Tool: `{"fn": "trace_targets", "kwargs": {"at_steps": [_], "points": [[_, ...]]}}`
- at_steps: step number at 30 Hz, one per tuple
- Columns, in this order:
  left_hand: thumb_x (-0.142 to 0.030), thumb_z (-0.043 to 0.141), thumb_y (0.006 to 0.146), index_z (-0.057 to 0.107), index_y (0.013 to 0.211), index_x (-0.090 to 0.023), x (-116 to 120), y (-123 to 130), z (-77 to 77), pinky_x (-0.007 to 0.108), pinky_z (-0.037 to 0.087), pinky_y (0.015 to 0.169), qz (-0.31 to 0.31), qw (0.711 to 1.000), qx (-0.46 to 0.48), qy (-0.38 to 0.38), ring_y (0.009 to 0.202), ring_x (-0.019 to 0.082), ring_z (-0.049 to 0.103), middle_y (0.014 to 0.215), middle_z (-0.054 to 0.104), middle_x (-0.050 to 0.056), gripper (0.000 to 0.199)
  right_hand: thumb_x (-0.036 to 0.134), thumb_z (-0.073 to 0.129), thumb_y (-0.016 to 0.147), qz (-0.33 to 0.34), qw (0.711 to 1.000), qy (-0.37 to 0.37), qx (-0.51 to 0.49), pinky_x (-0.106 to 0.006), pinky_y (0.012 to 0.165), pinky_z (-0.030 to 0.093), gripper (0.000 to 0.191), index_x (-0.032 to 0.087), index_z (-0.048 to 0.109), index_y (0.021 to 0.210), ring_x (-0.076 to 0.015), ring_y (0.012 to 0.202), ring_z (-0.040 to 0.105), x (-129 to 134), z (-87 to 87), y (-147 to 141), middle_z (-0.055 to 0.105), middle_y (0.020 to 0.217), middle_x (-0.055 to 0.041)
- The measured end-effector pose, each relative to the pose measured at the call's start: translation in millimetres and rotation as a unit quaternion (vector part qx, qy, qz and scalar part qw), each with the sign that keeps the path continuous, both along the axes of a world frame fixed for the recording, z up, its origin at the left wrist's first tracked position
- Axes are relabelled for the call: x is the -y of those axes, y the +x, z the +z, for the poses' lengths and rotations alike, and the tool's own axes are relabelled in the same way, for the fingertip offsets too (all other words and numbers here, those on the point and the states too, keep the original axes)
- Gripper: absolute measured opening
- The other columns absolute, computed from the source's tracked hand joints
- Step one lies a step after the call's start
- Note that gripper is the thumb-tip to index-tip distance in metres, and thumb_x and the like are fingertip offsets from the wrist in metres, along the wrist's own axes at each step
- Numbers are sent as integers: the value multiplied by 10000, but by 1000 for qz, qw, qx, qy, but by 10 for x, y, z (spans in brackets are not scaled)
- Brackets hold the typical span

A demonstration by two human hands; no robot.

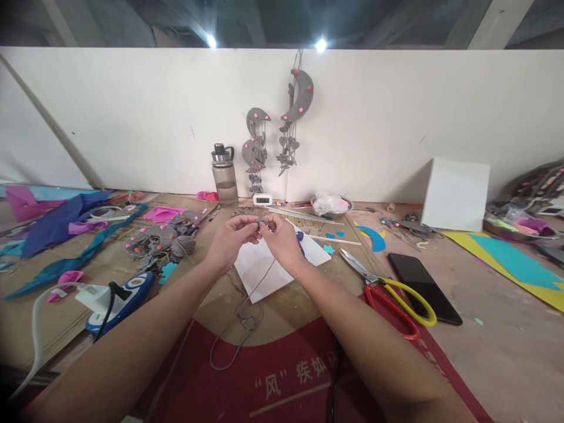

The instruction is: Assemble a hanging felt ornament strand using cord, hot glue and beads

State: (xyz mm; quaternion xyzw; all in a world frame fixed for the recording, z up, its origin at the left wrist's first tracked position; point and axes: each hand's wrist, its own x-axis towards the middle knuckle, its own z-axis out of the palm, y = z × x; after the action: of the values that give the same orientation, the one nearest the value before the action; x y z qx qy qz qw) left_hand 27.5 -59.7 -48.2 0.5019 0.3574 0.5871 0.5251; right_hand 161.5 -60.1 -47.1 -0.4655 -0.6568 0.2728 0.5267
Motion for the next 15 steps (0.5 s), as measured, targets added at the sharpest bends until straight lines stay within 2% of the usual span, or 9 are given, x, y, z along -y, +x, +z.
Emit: {"fn": "trace_targets", "kwargs": {"at_steps": [4, 10, 15], "points": [[-261, 716, 657, 659, 746, -108, -28, -36, 5, 285, 524, 583, -8, 999, -30, -15, 569, 134, 629, 635, 658, 47, 186, 335, 513, 791, 11, 1000, 9, 28, -262, 558, 326, 124, 215, 529, 767, -127, 575, 410, 8, -2, 2, 471, 611, 42], [-236, 692, 650, 621, 678, -128, -83, -63, -30, 243, 472, 501, 58, 998, -30, -22, 513, 114, 589, 568, 611, 15, 132, 332, 507, 799, 41, 999, 0, 22, -274, 590, 334, 185, 212, 527, 938, -138, 599, 416, 25, -7, -9, 421, 622, 57], [-248, 687, 655, 617, 668, -128, -80, -44, -39, 236, 457, 507, 61, 998, -21, -17, 507, 100, 566, 567, 613, 19, 140, 342, 520, 796, 30, 999, -1, 12, -267, 603, 342, 183, 203, 539, 913, -133, 617, 429, 16, -25, -13, 440, 634, 52]]}}
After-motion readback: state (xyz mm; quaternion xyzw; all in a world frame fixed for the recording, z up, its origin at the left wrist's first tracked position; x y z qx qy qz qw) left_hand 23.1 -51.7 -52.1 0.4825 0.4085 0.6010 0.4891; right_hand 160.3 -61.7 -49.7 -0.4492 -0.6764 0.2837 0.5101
